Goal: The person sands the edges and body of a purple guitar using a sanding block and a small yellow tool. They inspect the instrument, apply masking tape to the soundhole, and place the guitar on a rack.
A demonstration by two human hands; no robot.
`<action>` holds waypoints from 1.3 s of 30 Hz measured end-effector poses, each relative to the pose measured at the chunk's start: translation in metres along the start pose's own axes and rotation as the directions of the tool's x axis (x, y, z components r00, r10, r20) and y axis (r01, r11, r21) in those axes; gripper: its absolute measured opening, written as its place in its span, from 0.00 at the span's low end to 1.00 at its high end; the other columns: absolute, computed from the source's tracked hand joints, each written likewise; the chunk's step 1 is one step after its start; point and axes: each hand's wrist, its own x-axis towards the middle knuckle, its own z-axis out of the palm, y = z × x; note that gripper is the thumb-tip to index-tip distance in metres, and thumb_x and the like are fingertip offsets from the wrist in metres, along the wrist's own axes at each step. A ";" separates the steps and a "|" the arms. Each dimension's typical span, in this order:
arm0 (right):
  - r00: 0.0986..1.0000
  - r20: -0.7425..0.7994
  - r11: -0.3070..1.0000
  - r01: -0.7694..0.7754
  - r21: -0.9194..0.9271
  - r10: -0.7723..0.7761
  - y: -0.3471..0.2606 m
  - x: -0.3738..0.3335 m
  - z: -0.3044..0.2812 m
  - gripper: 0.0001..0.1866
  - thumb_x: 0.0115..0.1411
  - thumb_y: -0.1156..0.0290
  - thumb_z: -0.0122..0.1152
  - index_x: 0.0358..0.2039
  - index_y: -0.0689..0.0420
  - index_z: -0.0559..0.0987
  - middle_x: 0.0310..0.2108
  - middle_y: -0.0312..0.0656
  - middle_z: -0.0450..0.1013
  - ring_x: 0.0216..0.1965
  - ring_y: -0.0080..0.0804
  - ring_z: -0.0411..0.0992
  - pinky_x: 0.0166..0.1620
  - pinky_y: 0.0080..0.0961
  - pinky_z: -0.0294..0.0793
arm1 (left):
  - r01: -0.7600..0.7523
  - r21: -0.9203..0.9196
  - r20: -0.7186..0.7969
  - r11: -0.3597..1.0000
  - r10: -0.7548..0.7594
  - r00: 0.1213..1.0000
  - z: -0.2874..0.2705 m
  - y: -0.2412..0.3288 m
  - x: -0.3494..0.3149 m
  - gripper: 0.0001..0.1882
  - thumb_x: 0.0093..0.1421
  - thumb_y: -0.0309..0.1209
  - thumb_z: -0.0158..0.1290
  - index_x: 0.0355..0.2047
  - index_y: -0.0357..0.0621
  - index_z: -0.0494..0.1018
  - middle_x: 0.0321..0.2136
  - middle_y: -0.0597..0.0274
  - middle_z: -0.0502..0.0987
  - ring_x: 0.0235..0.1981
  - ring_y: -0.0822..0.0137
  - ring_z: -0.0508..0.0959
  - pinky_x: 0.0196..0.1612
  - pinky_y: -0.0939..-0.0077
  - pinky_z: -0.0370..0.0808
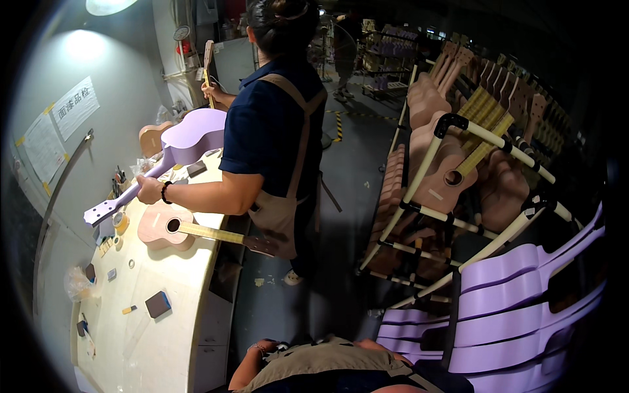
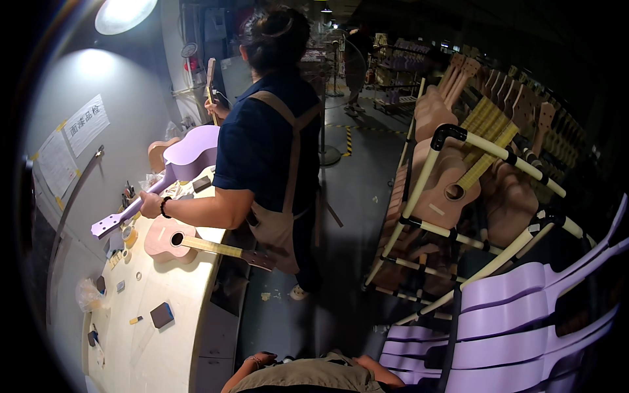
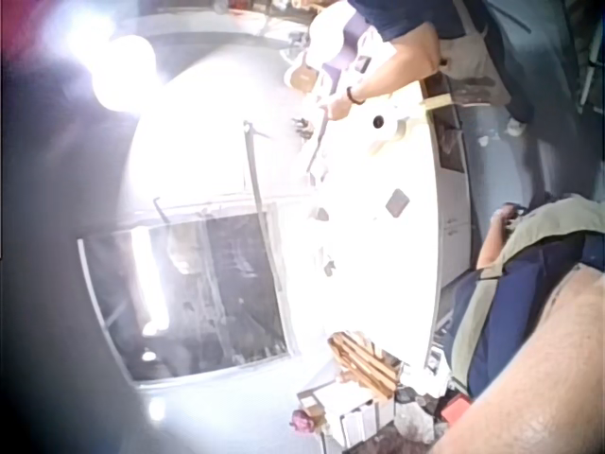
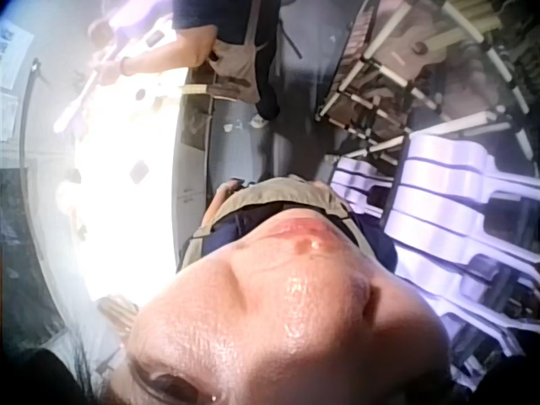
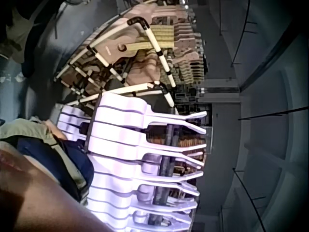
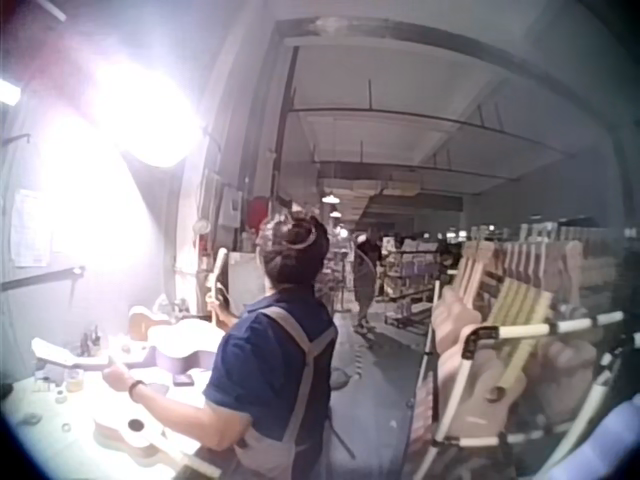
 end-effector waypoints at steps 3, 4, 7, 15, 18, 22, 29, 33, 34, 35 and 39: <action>0.998 0.001 0.997 0.063 0.041 -0.063 0.008 -0.005 -0.001 0.23 0.58 0.49 0.48 0.40 0.55 0.77 0.36 0.46 0.74 0.36 0.34 0.71 0.40 0.27 0.68 | -0.036 0.022 0.017 0.999 0.036 0.999 0.003 0.001 0.008 0.23 0.56 0.40 0.51 0.47 0.36 0.69 0.41 0.57 0.75 0.41 0.65 0.75 0.44 0.74 0.70; 0.999 -0.041 0.992 0.040 0.118 -0.035 -0.001 -0.012 0.002 0.23 0.56 0.49 0.51 0.36 0.58 0.77 0.32 0.46 0.74 0.32 0.34 0.71 0.37 0.29 0.68 | -0.038 0.023 0.007 0.999 0.038 0.999 0.001 -0.007 0.015 0.23 0.56 0.40 0.51 0.47 0.35 0.69 0.41 0.57 0.75 0.41 0.65 0.75 0.43 0.74 0.70; 0.992 -0.111 0.958 -0.022 0.287 0.056 -0.019 -0.036 0.005 0.26 0.51 0.49 0.58 0.28 0.65 0.79 0.24 0.45 0.74 0.24 0.33 0.71 0.30 0.32 0.68 | -0.023 0.001 -0.010 1.000 0.023 1.000 0.001 -0.021 0.030 0.23 0.56 0.40 0.51 0.46 0.35 0.69 0.41 0.57 0.75 0.40 0.64 0.75 0.43 0.73 0.70; 0.990 -0.090 0.956 -0.083 0.281 0.112 0.008 -0.007 0.012 0.26 0.51 0.49 0.58 0.28 0.65 0.79 0.24 0.45 0.74 0.24 0.33 0.71 0.29 0.32 0.68 | -0.002 0.030 -0.003 1.000 0.002 1.000 0.005 -0.008 0.014 0.22 0.56 0.39 0.52 0.45 0.36 0.69 0.40 0.56 0.76 0.40 0.64 0.75 0.41 0.73 0.71; 0.988 -0.091 0.950 -0.089 0.300 0.121 0.016 0.002 0.015 0.26 0.51 0.49 0.58 0.28 0.65 0.79 0.24 0.45 0.74 0.24 0.33 0.71 0.29 0.32 0.68 | -0.008 0.003 -0.006 1.000 0.008 1.000 0.004 -0.014 0.020 0.21 0.55 0.40 0.52 0.45 0.37 0.70 0.40 0.56 0.76 0.40 0.64 0.75 0.41 0.73 0.71; 0.986 -0.097 0.938 -0.096 0.334 0.136 0.027 0.013 0.019 0.26 0.51 0.49 0.58 0.28 0.65 0.79 0.24 0.45 0.74 0.24 0.33 0.70 0.29 0.31 0.68 | 0.002 -0.018 -0.010 1.000 -0.002 1.000 0.003 -0.021 0.030 0.21 0.55 0.40 0.53 0.44 0.38 0.70 0.39 0.57 0.76 0.39 0.65 0.75 0.40 0.73 0.71; 0.989 -0.111 0.937 -0.058 0.344 0.102 0.035 0.025 0.023 0.25 0.51 0.49 0.58 0.28 0.63 0.79 0.24 0.46 0.74 0.24 0.34 0.71 0.30 0.32 0.68 | -0.042 0.059 -0.027 0.997 0.044 0.999 0.001 -0.024 0.037 0.21 0.54 0.40 0.54 0.43 0.37 0.71 0.37 0.58 0.77 0.37 0.66 0.76 0.39 0.73 0.71; 0.985 -0.116 0.951 -0.085 0.298 0.125 0.049 0.032 0.023 0.26 0.51 0.47 0.58 0.28 0.63 0.79 0.24 0.46 0.74 0.24 0.35 0.71 0.31 0.33 0.68 | -0.031 0.017 -0.032 0.999 0.031 0.999 0.007 -0.011 0.020 0.21 0.54 0.40 0.54 0.42 0.38 0.72 0.36 0.58 0.77 0.37 0.66 0.76 0.40 0.73 0.71; 0.985 -0.120 0.955 -0.086 0.284 0.125 0.052 0.036 0.024 0.25 0.52 0.49 0.58 0.28 0.63 0.79 0.24 0.43 0.74 0.24 0.32 0.70 0.30 0.30 0.68 | -0.034 0.014 -0.028 0.999 0.034 0.999 0.006 -0.012 0.021 0.21 0.54 0.40 0.54 0.42 0.38 0.72 0.36 0.58 0.77 0.37 0.66 0.76 0.40 0.73 0.71; 0.984 -0.125 0.959 -0.088 0.271 0.126 0.055 0.040 0.024 0.24 0.53 0.50 0.58 0.28 0.63 0.79 0.24 0.41 0.73 0.24 0.28 0.69 0.28 0.28 0.68 | -0.038 0.013 -0.024 0.999 0.038 0.999 0.006 -0.012 0.022 0.21 0.54 0.40 0.54 0.42 0.38 0.72 0.36 0.58 0.77 0.37 0.66 0.76 0.40 0.73 0.71; 0.982 -0.096 0.971 -0.144 0.190 0.165 0.023 0.022 0.021 0.23 0.54 0.51 0.57 0.29 0.64 0.79 0.23 0.38 0.73 0.22 0.25 0.67 0.26 0.26 0.67 | -0.008 -0.004 -0.039 1.000 0.008 0.999 0.001 -0.018 0.020 0.21 0.54 0.40 0.54 0.42 0.37 0.72 0.36 0.58 0.77 0.37 0.66 0.76 0.39 0.73 0.71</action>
